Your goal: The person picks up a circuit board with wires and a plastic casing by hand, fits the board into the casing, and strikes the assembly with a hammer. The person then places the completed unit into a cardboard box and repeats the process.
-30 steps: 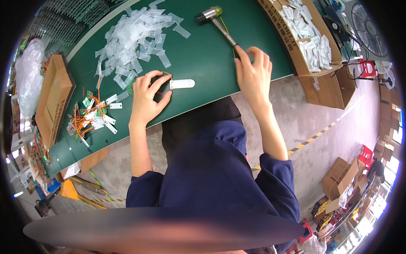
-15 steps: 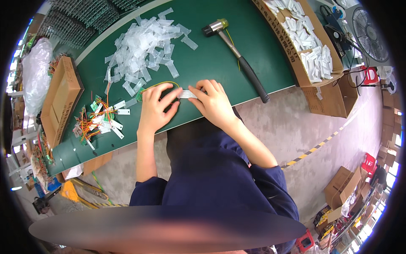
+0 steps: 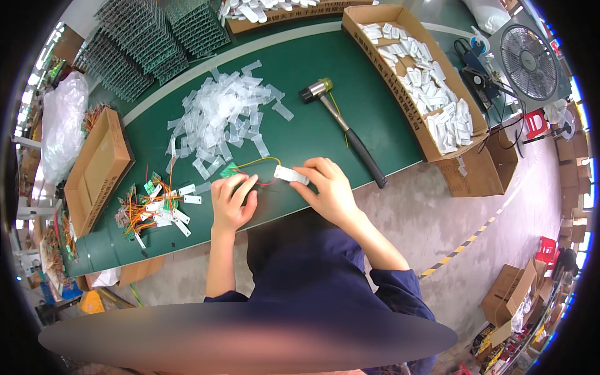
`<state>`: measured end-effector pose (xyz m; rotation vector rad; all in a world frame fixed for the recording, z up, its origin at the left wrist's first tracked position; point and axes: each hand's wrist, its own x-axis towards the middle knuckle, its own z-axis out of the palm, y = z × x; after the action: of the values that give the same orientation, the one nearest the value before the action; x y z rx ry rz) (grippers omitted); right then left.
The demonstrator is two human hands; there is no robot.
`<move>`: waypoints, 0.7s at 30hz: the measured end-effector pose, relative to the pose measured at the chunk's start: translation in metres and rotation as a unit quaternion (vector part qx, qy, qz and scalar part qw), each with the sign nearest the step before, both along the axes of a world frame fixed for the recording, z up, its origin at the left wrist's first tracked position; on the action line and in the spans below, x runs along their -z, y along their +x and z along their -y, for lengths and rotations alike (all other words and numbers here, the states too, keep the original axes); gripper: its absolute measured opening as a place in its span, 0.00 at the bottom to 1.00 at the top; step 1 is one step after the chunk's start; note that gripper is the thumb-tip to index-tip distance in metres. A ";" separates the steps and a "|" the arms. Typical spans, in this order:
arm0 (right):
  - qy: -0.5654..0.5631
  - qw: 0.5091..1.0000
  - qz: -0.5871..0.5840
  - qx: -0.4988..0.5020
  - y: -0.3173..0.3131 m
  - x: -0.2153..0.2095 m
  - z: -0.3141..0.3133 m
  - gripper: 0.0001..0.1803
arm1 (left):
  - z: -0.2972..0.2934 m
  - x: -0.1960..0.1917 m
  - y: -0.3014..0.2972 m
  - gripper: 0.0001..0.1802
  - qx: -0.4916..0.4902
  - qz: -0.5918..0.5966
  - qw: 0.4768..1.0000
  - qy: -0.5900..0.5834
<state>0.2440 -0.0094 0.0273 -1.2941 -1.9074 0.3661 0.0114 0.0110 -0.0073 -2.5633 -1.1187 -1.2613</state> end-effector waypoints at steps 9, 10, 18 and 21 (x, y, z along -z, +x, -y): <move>0.009 0.996 0.050 0.078 0.054 -0.113 -0.119 0.14 | -0.001 -0.003 -0.001 0.20 0.000 0.043 0.999 0.019; 0.014 0.992 0.062 0.105 0.063 -0.120 -0.155 0.16 | -0.002 -0.003 0.000 0.19 0.007 0.034 0.999 0.007; 0.157 0.951 0.021 0.266 0.027 -0.187 -0.367 0.22 | -0.002 -0.009 -0.002 0.18 0.011 0.007 0.999 -0.051; 0.039 0.953 0.144 0.263 0.024 -0.146 -0.429 0.26 | -0.005 -0.006 -0.003 0.16 0.007 0.012 0.998 -0.062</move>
<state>0.2675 0.4198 0.1731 -1.8077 -1.6908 -0.1788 0.0087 0.0157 -0.0009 -2.6539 -1.2232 -1.2674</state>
